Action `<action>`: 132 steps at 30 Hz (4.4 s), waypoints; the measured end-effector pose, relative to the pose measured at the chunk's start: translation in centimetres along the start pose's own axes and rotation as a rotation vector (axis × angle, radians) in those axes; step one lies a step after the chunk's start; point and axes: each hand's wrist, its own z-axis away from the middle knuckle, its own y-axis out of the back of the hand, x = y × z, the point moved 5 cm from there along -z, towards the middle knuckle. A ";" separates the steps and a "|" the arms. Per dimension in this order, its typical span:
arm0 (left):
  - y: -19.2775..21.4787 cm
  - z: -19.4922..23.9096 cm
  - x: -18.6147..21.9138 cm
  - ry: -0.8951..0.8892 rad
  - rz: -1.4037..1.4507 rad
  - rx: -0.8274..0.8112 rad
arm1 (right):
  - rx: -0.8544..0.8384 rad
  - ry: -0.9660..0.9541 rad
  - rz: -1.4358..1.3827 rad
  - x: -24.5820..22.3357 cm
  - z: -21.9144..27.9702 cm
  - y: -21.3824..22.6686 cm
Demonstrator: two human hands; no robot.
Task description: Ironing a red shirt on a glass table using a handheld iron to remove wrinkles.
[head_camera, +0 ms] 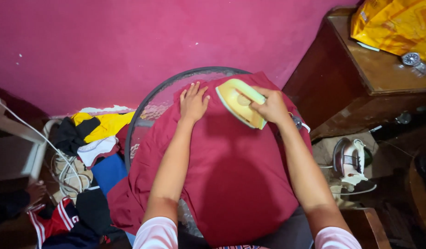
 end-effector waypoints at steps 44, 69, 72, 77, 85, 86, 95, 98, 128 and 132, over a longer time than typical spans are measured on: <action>-0.1 0.3 0.0 0.029 -0.001 0.061 | 0.114 0.013 0.019 1.1 -0.7 0.6; 2.3 1.2 2.0 0.057 -0.028 -0.102 | -0.252 -0.068 -0.141 -2.0 1.4 3.8; 2.2 1.3 2.1 0.062 -0.025 -0.118 | -0.138 -0.076 -0.206 1.1 0.0 1.6; 0.9 0.8 1.2 0.061 -0.057 -0.065 | 0.117 -0.068 0.010 0.9 -0.3 -1.0; -0.1 0.3 0.4 0.063 -0.004 -0.035 | -0.048 0.007 -0.188 -2.1 0.2 -1.4; -0.3 0.3 0.3 0.055 -0.022 -0.031 | 0.020 0.022 -0.124 -1.8 0.0 -1.2; -0.5 0.3 0.0 0.039 -0.045 -0.001 | 0.048 -0.159 0.281 -2.5 1.1 2.7; 0.0 0.3 0.4 0.044 -0.038 0.000 | 0.125 -0.140 0.242 -0.9 1.4 3.6; 4.0 5.5 6.2 -0.313 -0.056 0.271 | 0.425 -0.178 0.032 -2.1 8.5 12.6; 7.1 15.5 12.1 -0.253 -0.134 -0.272 | 0.332 -0.163 0.010 -3.3 11.6 10.1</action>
